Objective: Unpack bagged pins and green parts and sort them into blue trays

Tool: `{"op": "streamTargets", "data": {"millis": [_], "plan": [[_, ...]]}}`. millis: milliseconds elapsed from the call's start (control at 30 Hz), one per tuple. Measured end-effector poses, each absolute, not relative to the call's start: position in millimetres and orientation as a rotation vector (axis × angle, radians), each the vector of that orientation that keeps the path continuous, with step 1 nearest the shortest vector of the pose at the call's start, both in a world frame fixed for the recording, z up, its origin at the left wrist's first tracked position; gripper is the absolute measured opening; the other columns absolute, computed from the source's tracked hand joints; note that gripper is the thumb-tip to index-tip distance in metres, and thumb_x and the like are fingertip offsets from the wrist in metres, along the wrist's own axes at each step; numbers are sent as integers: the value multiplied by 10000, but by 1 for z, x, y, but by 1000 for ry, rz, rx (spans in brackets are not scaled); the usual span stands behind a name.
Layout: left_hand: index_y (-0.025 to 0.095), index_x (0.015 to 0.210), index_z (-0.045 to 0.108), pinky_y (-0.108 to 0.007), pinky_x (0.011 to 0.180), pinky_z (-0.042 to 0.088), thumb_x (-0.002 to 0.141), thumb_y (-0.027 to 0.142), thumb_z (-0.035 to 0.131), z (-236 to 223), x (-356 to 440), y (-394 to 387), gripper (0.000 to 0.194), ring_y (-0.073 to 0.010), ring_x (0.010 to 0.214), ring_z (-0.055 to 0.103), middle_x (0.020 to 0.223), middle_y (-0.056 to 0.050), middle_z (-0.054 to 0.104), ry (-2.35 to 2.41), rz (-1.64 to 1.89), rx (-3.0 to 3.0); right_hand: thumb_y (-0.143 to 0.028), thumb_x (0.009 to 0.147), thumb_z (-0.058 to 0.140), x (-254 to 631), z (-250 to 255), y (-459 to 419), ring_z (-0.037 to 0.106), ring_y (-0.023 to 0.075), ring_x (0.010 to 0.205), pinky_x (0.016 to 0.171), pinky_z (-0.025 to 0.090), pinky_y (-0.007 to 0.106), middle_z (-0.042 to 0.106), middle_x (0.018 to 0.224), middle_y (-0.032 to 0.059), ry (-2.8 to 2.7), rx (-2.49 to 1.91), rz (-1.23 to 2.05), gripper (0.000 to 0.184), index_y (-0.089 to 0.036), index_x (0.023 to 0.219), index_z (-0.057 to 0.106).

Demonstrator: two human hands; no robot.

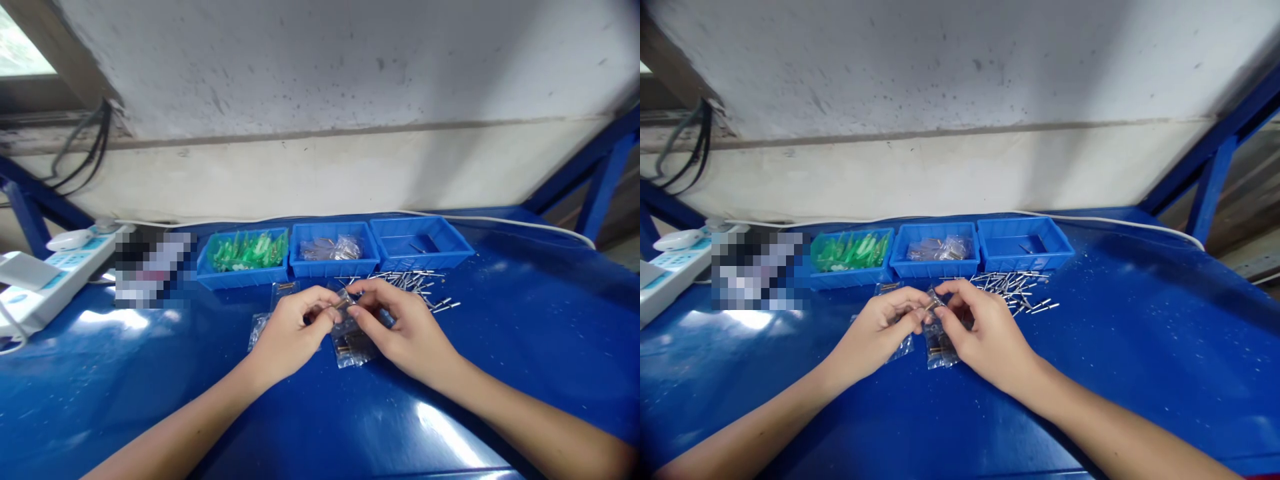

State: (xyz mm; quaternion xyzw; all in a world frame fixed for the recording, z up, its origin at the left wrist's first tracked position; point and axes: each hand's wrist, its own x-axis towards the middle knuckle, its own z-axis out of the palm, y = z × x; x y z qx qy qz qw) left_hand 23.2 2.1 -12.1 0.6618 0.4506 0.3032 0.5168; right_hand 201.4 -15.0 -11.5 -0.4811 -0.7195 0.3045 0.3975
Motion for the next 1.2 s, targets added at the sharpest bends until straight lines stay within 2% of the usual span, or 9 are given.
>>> {"op": "streamTargets", "data": {"millis": [200,400,533,733,900,1200], "plan": [[178,905,595,-241,617,452,836,203,499,-13,25,4,121,-108,653,571,748,6,623,1041,736,1452,-202,823,572,202,-10,-16,651,105,677,647,503,220,707,819,-6,-1779,-1192,674,132,-198,938,635],[194,904,615,-247,695,462,839,173,508,-11,24,-1,127,-125,736,614,796,8,664,1106,792,1834,-256,844,543,204,-6,-14,621,119,666,602,475,241,683,775,0,-1816,-1251,759,123,-194,870,647],[195,882,626,-229,656,451,846,192,513,-9,25,-3,118,-117,691,607,766,17,663,1155,781,1983,-253,856,514,204,-4,-14,581,118,629,582,441,247,648,707,0,-1841,-1257,829,155,-182,780,629],[179,795,610,-222,602,425,844,221,509,-8,27,-3,120,-113,638,568,687,22,623,1199,717,1932,-277,865,503,201,-8,-16,559,122,618,593,436,256,623,693,7,-1812,-1245,939,173,-175,770,605],[172,813,599,-236,619,429,843,234,508,-10,27,-2,114,-122,650,558,697,13,612,1204,724,1830,-256,861,512,201,-13,-14,589,125,657,591,448,248,646,760,9,-1759,-1211,1043,102,-184,908,566],[177,891,620,-274,698,463,863,280,508,-11,27,0,154,-153,753,586,815,-21,646,1121,715,1761,-249,881,478,202,-14,-12,589,128,649,588,461,265,648,766,15,-1763,-1152,1065,148,-182,1006,519]]}}
